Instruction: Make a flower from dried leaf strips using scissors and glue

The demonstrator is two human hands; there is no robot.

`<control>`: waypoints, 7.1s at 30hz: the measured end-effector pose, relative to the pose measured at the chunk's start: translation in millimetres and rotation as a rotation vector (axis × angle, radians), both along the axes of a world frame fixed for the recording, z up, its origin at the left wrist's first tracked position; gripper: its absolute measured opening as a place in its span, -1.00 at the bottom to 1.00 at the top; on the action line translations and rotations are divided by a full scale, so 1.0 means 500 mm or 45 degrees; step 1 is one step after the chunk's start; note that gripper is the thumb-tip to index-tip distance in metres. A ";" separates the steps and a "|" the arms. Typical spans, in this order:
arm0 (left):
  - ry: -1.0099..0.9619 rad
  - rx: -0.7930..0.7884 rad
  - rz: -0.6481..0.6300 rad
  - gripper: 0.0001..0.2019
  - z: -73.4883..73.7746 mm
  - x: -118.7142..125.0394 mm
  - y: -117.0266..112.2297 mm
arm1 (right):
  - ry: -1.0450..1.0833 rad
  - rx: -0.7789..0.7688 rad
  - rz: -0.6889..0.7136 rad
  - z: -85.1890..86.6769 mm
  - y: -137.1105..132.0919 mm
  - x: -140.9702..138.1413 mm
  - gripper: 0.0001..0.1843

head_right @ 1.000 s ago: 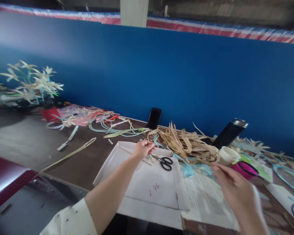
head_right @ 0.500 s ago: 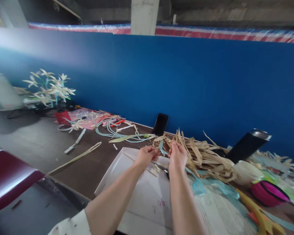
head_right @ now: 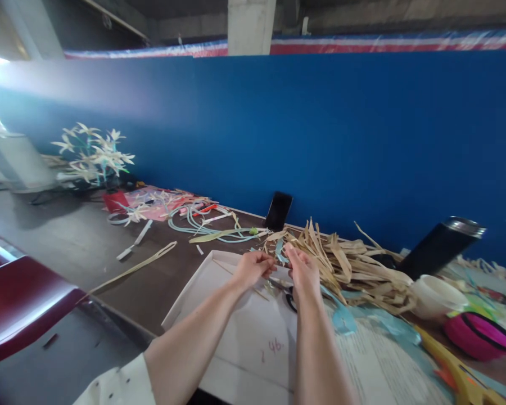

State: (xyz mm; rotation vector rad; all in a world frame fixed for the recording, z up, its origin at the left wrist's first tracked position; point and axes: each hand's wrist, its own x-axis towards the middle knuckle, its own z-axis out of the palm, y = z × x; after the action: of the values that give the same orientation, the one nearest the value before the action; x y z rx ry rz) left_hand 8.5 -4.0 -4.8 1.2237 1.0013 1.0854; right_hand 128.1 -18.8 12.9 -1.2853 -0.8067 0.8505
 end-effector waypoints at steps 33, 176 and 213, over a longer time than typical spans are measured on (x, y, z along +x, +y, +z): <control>0.223 0.098 -0.117 -0.85 -0.006 -0.002 -0.001 | 0.046 -0.021 0.087 -0.007 0.009 0.008 -0.64; 0.351 0.201 0.001 -0.82 0.004 -0.010 -0.011 | 0.052 0.176 0.103 -0.019 0.016 0.005 -0.43; 0.426 0.231 -0.116 -0.82 -0.005 -0.011 -0.006 | -0.311 0.022 0.136 -0.031 0.016 0.020 -0.61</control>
State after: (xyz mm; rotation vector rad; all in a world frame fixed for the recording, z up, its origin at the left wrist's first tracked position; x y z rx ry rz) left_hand 3.2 -7.2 -7.1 1.6210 1.1031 0.9330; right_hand 138.1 -10.8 -2.7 -1.3564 -1.0819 0.7775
